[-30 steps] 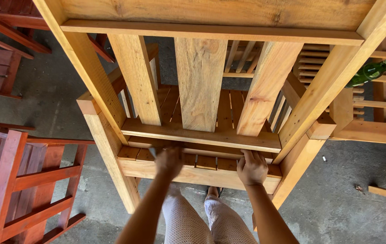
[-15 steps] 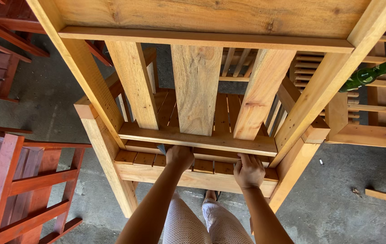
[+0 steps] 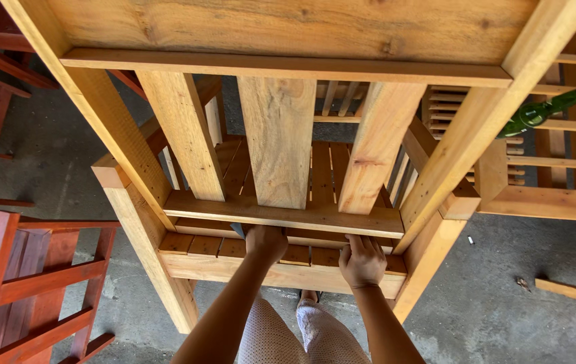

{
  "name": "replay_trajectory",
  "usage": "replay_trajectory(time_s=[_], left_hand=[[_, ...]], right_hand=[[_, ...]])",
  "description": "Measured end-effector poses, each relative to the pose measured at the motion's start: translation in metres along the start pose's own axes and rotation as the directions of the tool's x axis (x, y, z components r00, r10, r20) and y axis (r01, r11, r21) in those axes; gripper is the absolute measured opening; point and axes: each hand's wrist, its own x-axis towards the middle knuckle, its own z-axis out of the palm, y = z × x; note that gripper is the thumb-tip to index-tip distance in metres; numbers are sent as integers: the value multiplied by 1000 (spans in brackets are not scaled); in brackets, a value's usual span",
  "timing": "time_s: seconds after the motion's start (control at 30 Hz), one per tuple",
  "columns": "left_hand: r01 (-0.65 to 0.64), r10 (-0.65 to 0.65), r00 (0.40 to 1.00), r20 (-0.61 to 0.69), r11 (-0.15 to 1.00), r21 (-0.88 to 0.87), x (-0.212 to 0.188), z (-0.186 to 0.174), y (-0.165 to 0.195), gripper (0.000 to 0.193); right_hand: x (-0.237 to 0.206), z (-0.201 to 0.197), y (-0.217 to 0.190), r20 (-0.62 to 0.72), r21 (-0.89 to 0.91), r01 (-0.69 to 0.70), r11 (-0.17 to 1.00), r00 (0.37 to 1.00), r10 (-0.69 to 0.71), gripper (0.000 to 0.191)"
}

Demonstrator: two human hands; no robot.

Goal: The person sands the frame of an unfinished wooden chair using a sanding block, working along the rails and slats. They then wipe the sanded surfaces with a cloth and run their hands over the wood to check the surface.

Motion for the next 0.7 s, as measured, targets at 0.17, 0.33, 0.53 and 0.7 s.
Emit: replay_trajectory(time_s=[0.17,0.33,0.53,0.7], left_hand=[[-511,465,769,-439,859,15,-54,-5,-2,34],[-71,66,983,172,997,21,-23,-17,31,42],[-500,480,845,-237,865,-30,-57,8,20,41],[-605,559,709,-430,795,34,-62,-2,23,38]], right_hand=[[0,0,-2,48,4,-55,998,997,55,20],[-1,1,0,38,-7,-39,999,998,40,22],[0,2,0,79,1,-56,998,995,56,23],[-1,3,2,14,-29,-12,1000,1000,13,22]])
